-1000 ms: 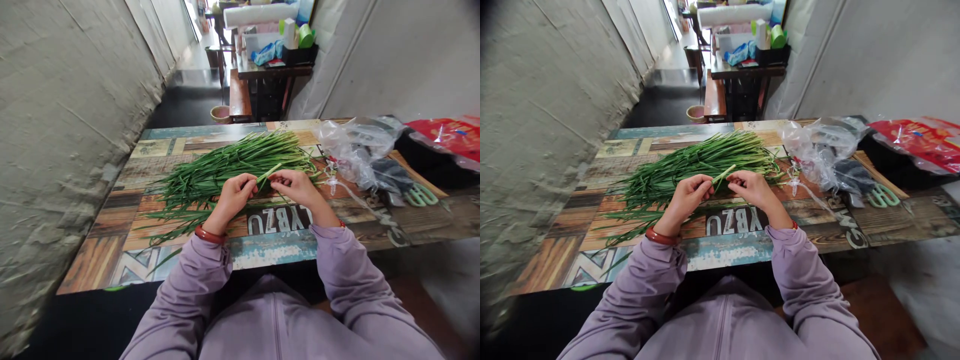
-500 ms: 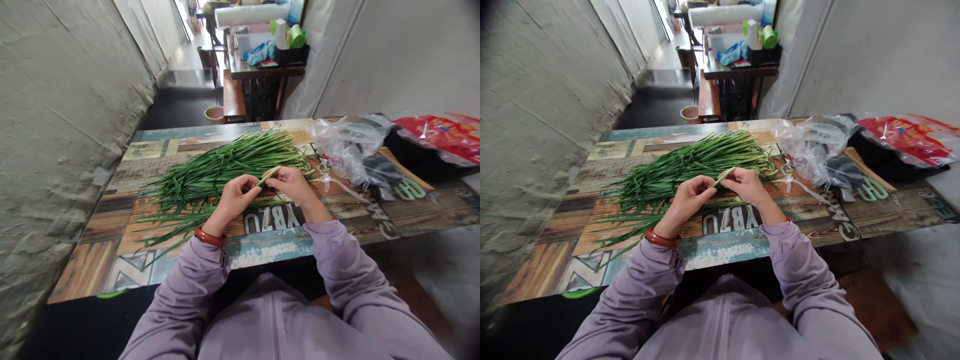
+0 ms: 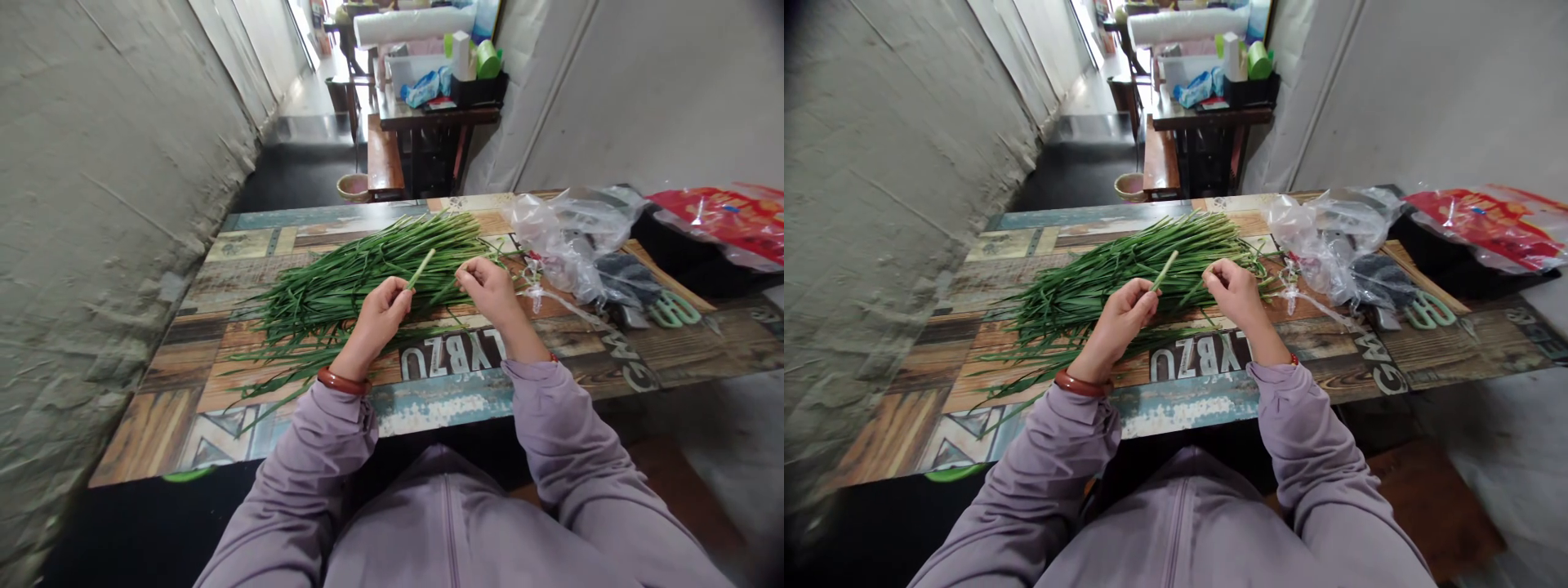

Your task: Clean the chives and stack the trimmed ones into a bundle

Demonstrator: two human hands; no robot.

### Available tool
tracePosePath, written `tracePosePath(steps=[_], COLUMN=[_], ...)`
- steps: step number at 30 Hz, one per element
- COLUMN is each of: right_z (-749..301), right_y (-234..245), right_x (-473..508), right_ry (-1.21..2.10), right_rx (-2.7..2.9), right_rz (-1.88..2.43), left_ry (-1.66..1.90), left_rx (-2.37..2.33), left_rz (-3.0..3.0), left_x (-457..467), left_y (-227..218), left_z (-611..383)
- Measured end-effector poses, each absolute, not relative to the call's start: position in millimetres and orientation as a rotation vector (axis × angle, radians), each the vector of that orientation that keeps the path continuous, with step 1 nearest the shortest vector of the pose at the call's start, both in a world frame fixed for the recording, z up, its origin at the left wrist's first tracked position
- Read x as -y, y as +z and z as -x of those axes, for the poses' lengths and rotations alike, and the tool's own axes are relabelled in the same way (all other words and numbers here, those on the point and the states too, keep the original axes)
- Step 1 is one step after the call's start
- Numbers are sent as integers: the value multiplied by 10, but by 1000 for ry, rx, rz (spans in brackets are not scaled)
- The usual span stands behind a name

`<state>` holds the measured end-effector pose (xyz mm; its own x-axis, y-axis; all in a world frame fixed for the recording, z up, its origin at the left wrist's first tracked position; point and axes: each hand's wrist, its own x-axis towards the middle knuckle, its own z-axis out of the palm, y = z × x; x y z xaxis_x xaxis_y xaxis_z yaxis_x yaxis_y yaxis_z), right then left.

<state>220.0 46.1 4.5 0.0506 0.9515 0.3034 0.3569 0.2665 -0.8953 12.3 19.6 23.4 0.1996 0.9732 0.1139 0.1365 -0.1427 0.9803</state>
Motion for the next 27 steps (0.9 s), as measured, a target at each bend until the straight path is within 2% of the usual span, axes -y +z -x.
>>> tracePosePath(steps=[2,4,8,11,14,17,21,24,27], right_z=[-2171,-2153,-2228,-2271,-2183,-2034,-1955,-1977,-1959], right_y=[42,59,123,125,67,14,43,88,80], right_x=[-446,-431,-450,-477,-454,-383,-286,-246,-230], right_ry=[1005,1146,1146,1093,1068,1055,778,439,242], right_rx=[1399,1264,1032,1013,1147,1309,1556,1788,1952], right_rz=[1157,1070,1032,1049,1050,1030,1078,1091,1065], left_ry=[1151,1245,1453,1475,1395,1159,908,906,876], left_rx=[-1065,-1038,-1031,-1045,-1093,-1083,-1061,-1121,-1131], left_rz=[-1385,-1270,-1094,-1145,-1410,-1653,-1701,-1792,-1848], left_x=[-209,-229,-276,-279,-236,-177,-136,-139,-135], left_y=[233,252,322,353,338,283,211,202,217], left_z=[-118,-84,55,110,45,-77,-158,-158,-178])
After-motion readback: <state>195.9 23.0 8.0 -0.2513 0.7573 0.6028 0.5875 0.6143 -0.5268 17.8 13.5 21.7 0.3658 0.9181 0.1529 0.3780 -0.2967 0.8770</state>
